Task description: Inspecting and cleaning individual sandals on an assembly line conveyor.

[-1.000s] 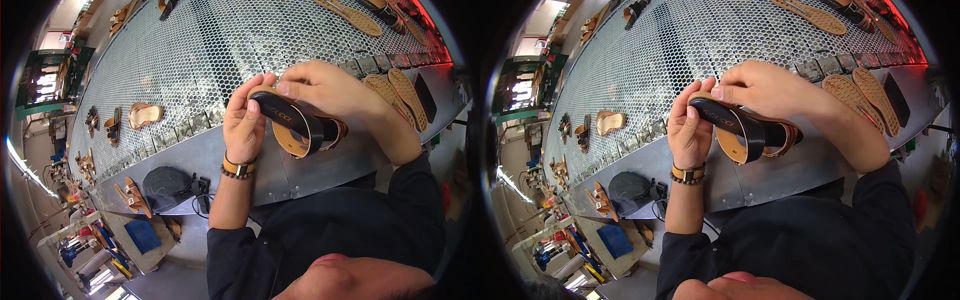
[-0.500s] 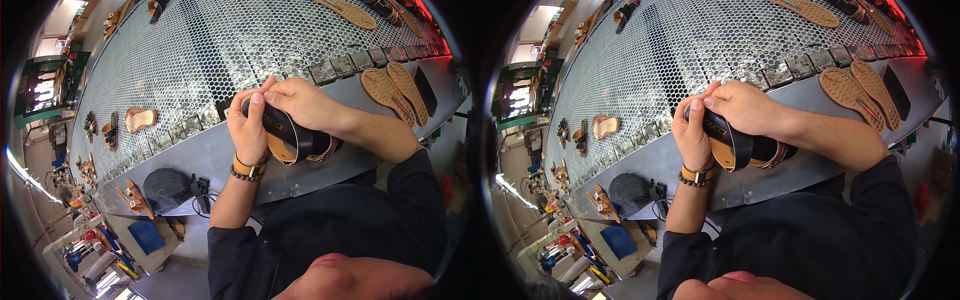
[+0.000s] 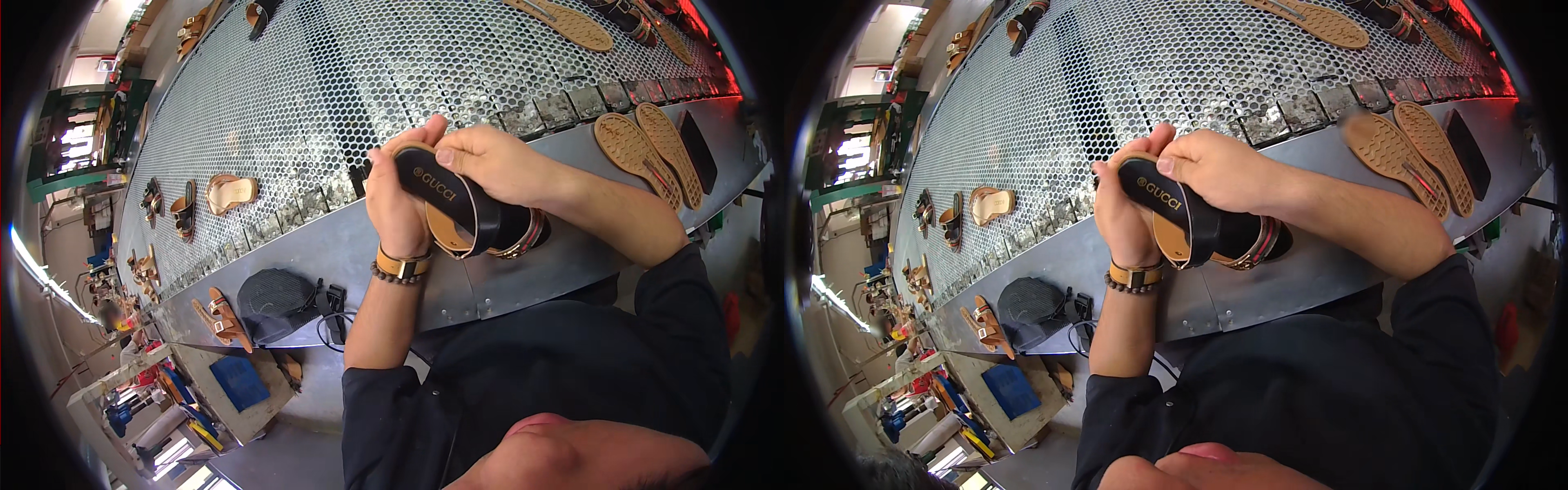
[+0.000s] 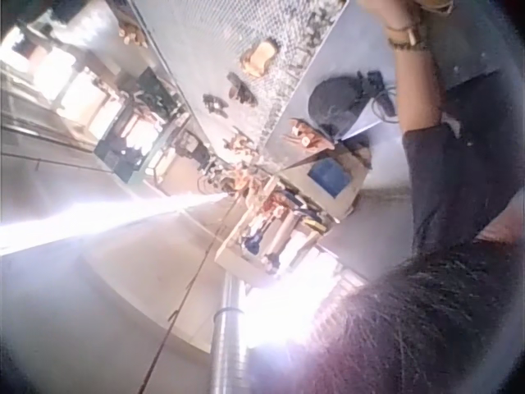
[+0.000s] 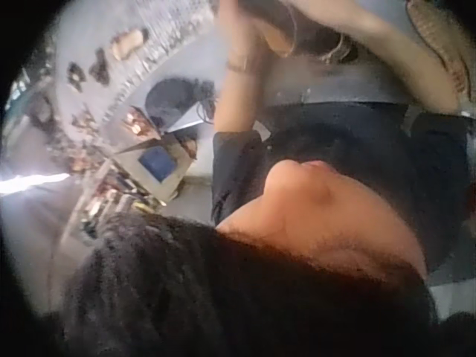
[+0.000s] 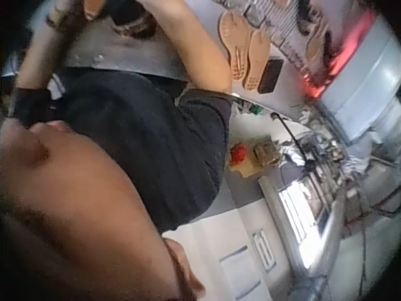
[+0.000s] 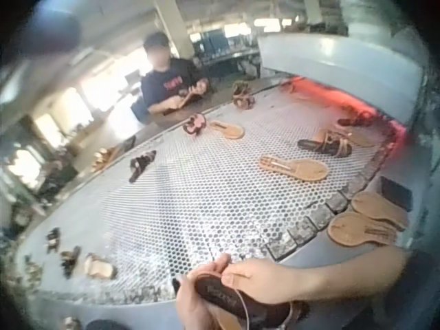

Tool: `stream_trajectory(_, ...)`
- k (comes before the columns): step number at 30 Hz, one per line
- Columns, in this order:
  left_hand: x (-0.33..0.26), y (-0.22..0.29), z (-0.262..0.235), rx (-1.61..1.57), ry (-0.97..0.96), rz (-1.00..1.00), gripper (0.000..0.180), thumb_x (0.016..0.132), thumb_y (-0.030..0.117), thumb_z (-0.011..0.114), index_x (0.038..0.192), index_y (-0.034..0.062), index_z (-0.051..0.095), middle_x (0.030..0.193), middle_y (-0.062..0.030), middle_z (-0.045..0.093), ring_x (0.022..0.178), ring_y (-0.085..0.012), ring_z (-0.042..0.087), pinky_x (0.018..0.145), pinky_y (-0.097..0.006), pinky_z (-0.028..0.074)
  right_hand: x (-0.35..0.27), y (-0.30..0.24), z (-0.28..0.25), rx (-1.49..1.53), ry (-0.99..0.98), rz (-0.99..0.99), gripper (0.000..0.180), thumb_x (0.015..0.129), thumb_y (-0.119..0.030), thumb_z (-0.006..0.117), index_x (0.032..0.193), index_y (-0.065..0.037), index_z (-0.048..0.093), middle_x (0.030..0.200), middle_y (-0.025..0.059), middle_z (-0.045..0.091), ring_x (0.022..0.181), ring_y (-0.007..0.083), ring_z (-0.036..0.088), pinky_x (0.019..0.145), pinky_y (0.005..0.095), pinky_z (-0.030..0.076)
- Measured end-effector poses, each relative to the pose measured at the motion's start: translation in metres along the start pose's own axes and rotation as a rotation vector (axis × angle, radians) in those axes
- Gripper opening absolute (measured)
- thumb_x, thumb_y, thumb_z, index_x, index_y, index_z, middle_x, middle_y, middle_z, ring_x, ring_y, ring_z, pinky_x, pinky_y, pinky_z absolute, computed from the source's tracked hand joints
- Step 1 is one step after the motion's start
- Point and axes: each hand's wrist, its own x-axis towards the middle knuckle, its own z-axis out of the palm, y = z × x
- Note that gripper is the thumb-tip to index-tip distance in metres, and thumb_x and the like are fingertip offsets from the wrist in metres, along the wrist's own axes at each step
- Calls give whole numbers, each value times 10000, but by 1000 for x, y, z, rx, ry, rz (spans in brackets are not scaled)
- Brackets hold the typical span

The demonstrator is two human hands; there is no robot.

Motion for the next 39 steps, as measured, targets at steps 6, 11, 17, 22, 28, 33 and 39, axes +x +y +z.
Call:
stream_trajectory(6, -6, -9, 13, 19, -59, 18, 600, 1133, 404, 382, 1508, -65, 368, 1575, -279, 432, 1476, -329, 437, 1226, -436, 347, 6, 16, 2, 227, 161, 16, 356, 1113, -220, 487, 911, 25, 650, 804, 9, 647, 700, 85, 566, 653, 301, 488)
stream_trajectory(11, -1, -5, 10, 419, -111, 84, 445, 1122, 213, 481, 1465, -67, 439, 1509, -240, 519, 1419, -287, 501, 1190, -405, 383, 4, 8, -18, 67, 62, 3, 375, 1088, -276, 542, 951, 45, 680, 805, 61, 678, 738, 122, 619, 690, 312, 511)
stream_trajectory(17, 7, -8, 2, 568, 8, 113, 557, 1157, 388, 308, 1451, -54, 478, 1463, -187, 568, 1337, -268, 557, 1100, -419, 459, 6, -18, -56, -264, -1, -19, 396, 1006, -331, 662, 1058, 59, 706, 900, 117, 737, 757, 181, 686, 709, 341, 554)
stream_trajectory(22, 13, 0, -1, 674, 589, 381, 551, 1142, 408, 311, 1499, 4, 422, 1457, -158, 559, 1399, -242, 480, 1147, -449, 388, 24, -7, -98, 395, 247, 64, 492, 1070, -382, 572, 1125, 103, 638, 1039, 203, 708, 886, 254, 719, 793, 402, 627)
stream_trajectory(28, 14, -10, -17, 830, 436, 345, 388, 1090, 134, 452, 1448, -3, 509, 1443, -147, 578, 1328, -228, 550, 1098, -374, 433, 10, -40, -167, -884, 553, 55, 382, 1011, -378, 648, 1170, -32, 677, 1081, 212, 709, 980, 359, 706, 864, 511, 566)
stream_trajectory(33, 7, -18, 3, 1019, 111, 201, 304, 1043, 63, 565, 1330, -19, 624, 1314, -126, 658, 1170, -199, 650, 975, -348, 542, -13, -14, -245, -1402, 1069, 261, 570, 1006, -449, 639, 1494, -187, 504, 1481, 270, 476, 1334, 474, 502, 996, 613, 495)
stream_trajectory(39, 10, -30, 5, 1149, -19, 223, 251, 1027, 52, 582, 1258, -15, 657, 1265, -159, 677, 1146, -247, 674, 946, -363, 571, -4, 22, -290, -1359, 1268, 287, 750, 1006, -422, 664, 1613, -247, 260, 1503, 307, 423, 1378, 503, 444, 987, 621, 505)
